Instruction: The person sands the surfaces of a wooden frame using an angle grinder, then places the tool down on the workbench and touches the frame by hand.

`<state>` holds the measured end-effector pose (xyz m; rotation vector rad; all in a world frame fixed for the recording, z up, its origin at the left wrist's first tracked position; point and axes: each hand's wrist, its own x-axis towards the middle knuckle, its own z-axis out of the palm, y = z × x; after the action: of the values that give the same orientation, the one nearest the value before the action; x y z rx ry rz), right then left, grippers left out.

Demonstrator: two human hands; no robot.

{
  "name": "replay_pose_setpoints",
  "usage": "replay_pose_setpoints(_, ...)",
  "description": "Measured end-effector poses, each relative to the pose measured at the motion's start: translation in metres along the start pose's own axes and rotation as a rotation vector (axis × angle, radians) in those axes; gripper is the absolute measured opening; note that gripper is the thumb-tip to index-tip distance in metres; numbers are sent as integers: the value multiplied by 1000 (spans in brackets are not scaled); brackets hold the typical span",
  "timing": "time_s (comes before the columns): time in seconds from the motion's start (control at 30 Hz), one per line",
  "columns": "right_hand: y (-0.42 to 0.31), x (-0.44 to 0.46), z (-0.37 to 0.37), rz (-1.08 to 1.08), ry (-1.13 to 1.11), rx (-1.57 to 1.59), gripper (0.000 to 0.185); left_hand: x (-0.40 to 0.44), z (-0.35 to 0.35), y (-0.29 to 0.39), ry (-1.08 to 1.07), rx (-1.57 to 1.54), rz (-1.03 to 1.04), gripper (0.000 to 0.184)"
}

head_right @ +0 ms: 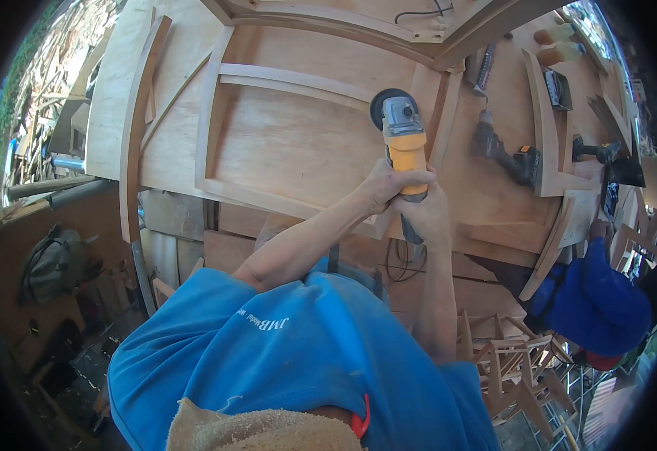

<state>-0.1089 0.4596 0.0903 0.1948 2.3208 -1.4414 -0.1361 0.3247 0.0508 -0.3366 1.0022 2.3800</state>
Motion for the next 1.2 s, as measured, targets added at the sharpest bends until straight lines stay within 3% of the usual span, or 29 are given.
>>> replay_pose_setpoints(0.23,-49,25,59,39,-43,-137,67,-20,-55,51,80,-29,31,36)
replay_pose_setpoints(0.67,-141,78,214,21,-227,-100,79,-86,-191,166,174,-67,179,40)
replay_pose_setpoints(0.83,-136,71,195,45,-180,-126,77,-79,-173,159,147,-96,139,36)
replay_pose_setpoints(1.1,-64,31,102,59,-24,-63,76,-39,-92,78,30,-17,49,37)
replay_pose_setpoints(1.2,-36,16,60,-31,16,39,74,-24,-54,43,27,-5,12,39)
